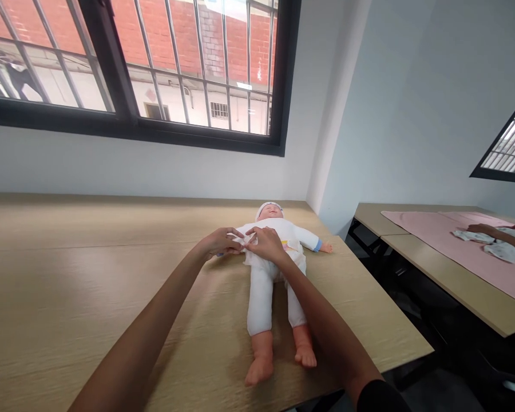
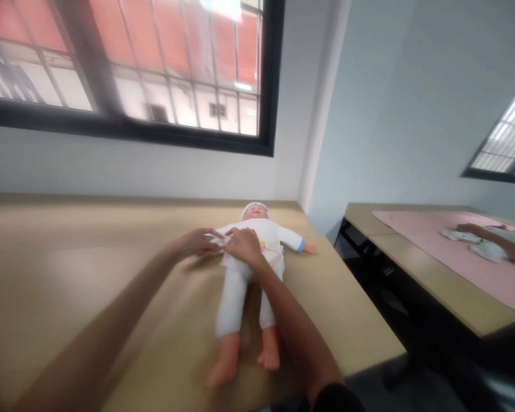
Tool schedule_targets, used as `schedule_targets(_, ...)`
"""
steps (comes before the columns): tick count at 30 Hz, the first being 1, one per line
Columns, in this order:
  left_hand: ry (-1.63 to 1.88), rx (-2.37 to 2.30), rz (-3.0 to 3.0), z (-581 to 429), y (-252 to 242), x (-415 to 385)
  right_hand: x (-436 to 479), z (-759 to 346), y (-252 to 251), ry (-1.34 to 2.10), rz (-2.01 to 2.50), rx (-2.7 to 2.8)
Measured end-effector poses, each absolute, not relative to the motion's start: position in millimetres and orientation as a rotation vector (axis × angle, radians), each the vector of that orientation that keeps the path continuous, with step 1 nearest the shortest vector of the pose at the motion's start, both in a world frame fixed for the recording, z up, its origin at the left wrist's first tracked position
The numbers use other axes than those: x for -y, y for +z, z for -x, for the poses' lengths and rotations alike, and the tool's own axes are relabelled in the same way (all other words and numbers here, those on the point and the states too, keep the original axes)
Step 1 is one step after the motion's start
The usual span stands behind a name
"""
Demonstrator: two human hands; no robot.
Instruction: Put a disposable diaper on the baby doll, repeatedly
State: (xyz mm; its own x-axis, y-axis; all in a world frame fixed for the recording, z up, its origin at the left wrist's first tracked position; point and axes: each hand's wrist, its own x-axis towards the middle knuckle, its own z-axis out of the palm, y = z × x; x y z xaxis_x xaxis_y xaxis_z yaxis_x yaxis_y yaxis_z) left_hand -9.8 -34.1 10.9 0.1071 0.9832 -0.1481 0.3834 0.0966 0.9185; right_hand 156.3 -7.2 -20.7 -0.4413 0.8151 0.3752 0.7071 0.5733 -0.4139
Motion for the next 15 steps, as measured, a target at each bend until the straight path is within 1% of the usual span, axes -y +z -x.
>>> schedule_targets(5, 0.834, -1.458, -1.484, 8.2, 10.4, 34.3, 5.3, -154.7, -24.9, 0.229, 1.228, 2.247)
schedule_targets(10, 0.861, -1.338, -1.589, 10.9, 4.0, 28.7, 4.6, -155.4, -27.7, 0.161, 1.197, 2.268)
schedule_targets(15, 0.842, -1.401, -1.679, 11.1, 3.0, 27.6, 5.9, -157.5, -26.5, 0.157, 1.196, 2.270)
